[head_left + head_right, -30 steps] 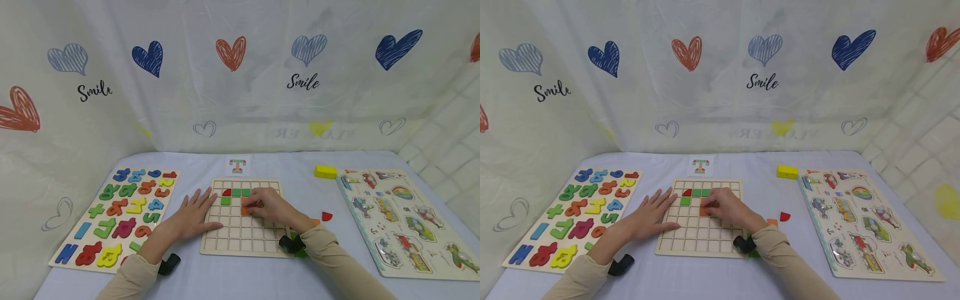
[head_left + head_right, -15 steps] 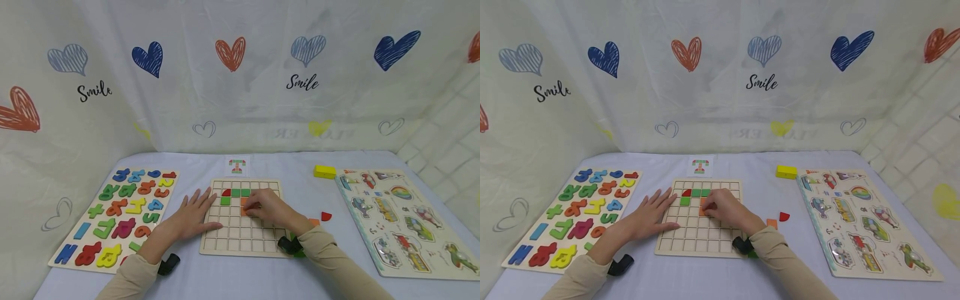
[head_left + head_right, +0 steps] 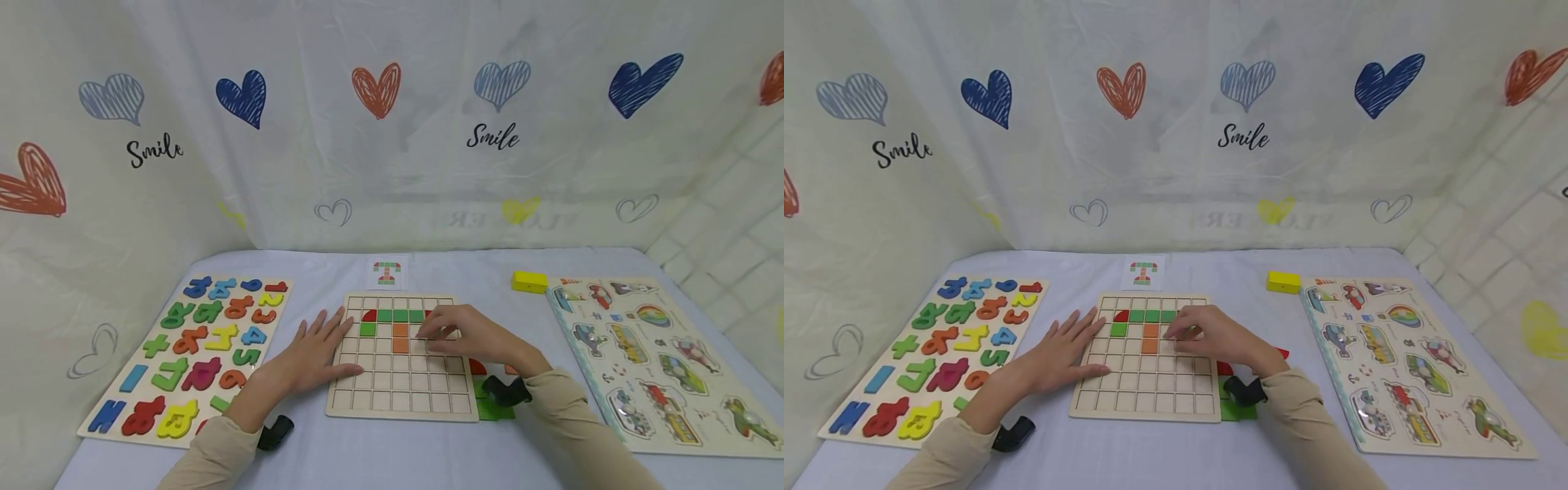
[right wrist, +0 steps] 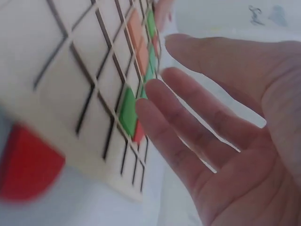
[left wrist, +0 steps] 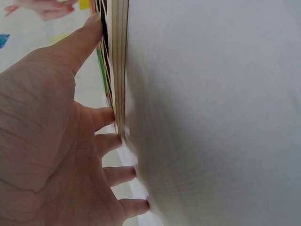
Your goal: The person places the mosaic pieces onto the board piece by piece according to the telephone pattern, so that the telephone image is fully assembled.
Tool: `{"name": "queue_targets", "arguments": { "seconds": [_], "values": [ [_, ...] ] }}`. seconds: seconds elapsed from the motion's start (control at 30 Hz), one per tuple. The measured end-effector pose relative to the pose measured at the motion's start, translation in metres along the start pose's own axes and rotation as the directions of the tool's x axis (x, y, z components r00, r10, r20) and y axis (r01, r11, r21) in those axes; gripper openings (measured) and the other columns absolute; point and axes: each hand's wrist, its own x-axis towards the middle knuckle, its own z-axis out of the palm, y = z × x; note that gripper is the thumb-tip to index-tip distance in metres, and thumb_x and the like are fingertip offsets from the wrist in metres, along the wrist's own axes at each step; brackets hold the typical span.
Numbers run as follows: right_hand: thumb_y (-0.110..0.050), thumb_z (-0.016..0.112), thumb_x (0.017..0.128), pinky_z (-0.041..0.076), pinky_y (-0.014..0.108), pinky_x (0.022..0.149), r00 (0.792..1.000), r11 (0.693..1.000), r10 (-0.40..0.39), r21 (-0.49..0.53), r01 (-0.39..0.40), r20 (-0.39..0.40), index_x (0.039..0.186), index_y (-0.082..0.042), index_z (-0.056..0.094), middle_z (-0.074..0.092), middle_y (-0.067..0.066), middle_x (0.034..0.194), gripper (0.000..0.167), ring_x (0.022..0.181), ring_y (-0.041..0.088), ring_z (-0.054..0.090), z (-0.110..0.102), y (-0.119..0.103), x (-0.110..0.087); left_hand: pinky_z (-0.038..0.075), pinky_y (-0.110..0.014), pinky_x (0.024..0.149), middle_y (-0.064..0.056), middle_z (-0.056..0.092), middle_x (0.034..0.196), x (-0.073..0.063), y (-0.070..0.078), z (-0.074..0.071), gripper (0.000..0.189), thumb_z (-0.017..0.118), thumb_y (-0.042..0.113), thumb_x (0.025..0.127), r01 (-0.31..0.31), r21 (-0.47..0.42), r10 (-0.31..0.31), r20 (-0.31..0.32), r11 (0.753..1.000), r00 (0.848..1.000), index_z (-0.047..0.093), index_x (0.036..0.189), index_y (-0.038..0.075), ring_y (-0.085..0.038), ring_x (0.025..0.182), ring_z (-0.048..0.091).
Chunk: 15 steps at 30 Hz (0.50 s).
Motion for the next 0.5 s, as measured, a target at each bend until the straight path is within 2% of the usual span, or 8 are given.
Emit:
{"name": "queue_targets", "arguments": {
  "seconds": [0.3, 0.5],
  "values": [
    [-0.010, 0.077, 0.096, 0.059, 0.039, 0.092, 0.985, 0.991, 0.131, -0.025, -0.129, 0.110, 0.115, -0.009, 0.078, 0.073, 0.003, 0.114, 0.020, 0.103, 0.021, 0.069, -0.036, 0.009, -0.046, 0.007, -0.070, 0.123, -0.015, 0.010, 0.175, -0.001, -0.001, 0.002, 0.100, 0.057, 0.071, 0.096, 0.011, 0.004, -0.011, -0.002, 1.000, 1.000, 0.024, 0.167, 0.010, -0.045, 0.160, 0.004],
    [-0.012, 0.081, 0.092, 0.059, 0.033, 0.087, 0.978, 0.982, 0.187, -0.048, -0.183, 0.093, 0.114, -0.011, 0.077, 0.074, -0.001, 0.110, 0.022, 0.097, 0.015, 0.069, -0.050, 0.017, -0.080, 0.007, -0.070, 0.123, -0.015, 0.012, 0.175, 0.000, -0.001, 0.003, 0.099, 0.056, 0.072, 0.096, 0.002, -0.001, -0.002, -0.006, 1.000, 1.000, 0.025, 0.167, 0.010, -0.045, 0.159, 0.005]
  ]
}}
